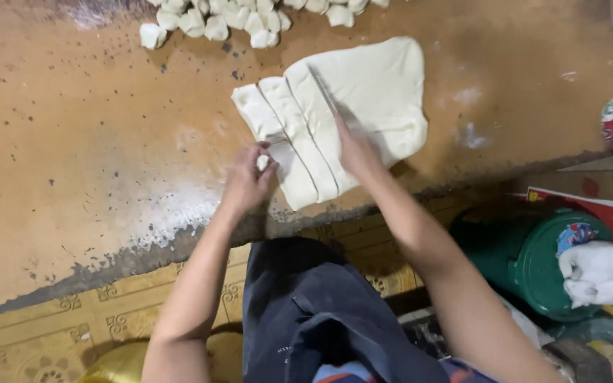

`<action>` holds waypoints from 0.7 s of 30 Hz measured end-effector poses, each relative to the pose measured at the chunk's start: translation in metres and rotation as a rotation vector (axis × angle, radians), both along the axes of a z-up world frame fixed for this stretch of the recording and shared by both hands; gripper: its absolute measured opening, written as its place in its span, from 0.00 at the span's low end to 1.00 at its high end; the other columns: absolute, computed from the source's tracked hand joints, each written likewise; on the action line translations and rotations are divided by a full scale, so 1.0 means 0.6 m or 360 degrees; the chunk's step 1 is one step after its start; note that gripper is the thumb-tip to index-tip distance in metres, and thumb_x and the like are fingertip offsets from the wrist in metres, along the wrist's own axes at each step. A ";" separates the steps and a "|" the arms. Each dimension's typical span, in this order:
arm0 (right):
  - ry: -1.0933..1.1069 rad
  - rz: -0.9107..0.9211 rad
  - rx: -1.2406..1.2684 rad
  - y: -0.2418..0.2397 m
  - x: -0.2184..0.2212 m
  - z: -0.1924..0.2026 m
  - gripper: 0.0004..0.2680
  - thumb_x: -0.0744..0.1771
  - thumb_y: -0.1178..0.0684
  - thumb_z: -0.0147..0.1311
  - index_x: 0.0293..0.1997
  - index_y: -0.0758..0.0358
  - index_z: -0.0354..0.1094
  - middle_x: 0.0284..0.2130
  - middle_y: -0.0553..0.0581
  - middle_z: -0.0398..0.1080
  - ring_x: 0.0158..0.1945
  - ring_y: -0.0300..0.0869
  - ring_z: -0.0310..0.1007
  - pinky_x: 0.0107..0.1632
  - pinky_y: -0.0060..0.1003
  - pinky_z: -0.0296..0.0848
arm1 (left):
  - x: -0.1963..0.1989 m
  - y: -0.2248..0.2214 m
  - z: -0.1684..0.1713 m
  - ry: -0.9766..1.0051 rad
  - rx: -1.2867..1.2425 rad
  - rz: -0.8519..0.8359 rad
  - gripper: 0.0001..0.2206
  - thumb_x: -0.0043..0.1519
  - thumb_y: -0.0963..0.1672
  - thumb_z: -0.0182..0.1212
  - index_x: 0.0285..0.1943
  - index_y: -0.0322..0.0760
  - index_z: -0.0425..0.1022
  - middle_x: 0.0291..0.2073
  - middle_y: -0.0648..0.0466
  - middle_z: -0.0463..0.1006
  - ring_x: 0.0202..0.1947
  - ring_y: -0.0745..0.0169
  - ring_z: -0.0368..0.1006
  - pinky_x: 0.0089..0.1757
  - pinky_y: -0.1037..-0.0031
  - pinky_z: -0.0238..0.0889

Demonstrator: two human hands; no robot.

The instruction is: Cutting a large slab of dough into strips and then into small pieces before rolling them into balls

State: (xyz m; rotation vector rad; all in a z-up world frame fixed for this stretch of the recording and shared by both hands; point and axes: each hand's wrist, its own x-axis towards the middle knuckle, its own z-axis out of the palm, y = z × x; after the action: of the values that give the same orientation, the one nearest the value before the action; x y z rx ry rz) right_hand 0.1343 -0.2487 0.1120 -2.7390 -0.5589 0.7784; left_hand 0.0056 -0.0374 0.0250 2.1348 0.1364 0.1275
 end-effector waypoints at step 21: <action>0.0553 0.0418 -0.0458 -0.417 -0.319 -0.053 0.36 0.64 0.58 0.53 0.79 0.38 0.31 0.38 0.61 0.78 0.45 0.56 0.80 0.51 0.56 0.76 | -0.013 -0.104 0.023 0.0086 -0.0067 -0.0037 0.16 0.61 0.43 0.66 0.58 0.34 0.73 0.49 0.39 0.78 0.53 0.37 0.74 0.54 0.53 0.66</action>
State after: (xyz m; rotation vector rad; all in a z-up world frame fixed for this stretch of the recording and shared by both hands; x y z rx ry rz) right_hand -0.0571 -0.4990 0.0802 -2.7099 -0.7891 1.4669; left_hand -0.0021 -0.0999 0.0390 2.0979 0.1444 0.0531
